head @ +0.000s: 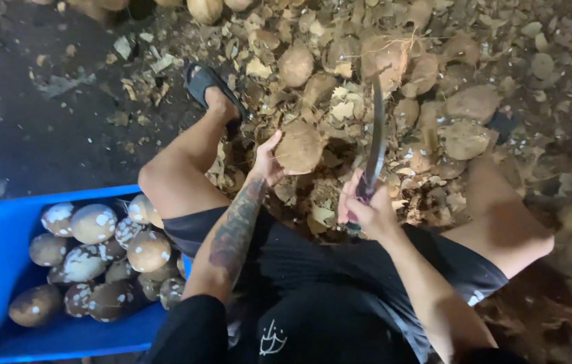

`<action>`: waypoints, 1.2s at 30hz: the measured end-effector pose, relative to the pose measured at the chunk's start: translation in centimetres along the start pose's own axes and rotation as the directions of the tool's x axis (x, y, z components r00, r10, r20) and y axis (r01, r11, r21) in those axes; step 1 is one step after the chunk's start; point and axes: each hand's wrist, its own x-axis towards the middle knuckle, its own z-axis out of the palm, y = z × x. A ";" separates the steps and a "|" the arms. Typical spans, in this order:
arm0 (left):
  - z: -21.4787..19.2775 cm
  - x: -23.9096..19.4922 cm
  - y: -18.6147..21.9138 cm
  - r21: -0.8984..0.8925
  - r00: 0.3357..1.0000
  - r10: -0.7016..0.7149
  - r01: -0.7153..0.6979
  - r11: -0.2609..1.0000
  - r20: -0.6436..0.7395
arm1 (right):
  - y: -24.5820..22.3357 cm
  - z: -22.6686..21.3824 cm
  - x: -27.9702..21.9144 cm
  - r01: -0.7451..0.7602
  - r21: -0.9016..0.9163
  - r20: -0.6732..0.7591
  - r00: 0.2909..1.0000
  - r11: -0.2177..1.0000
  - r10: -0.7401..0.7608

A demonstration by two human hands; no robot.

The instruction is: The person sits on the ground and uses a large knife to peel the husk off a coconut. They hold the coconut in one hand and strike it repeatedly with the knife to remove the outer layer, placing the peeled coconut into a blue bin.

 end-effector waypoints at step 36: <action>-3.8 0.8 -4.3 -0.203 0.950 0.104 -0.168 0.965 -0.294 | 2.4 1.4 -5.1 -0.486 -0.030 0.216 0.850 0.873 0.481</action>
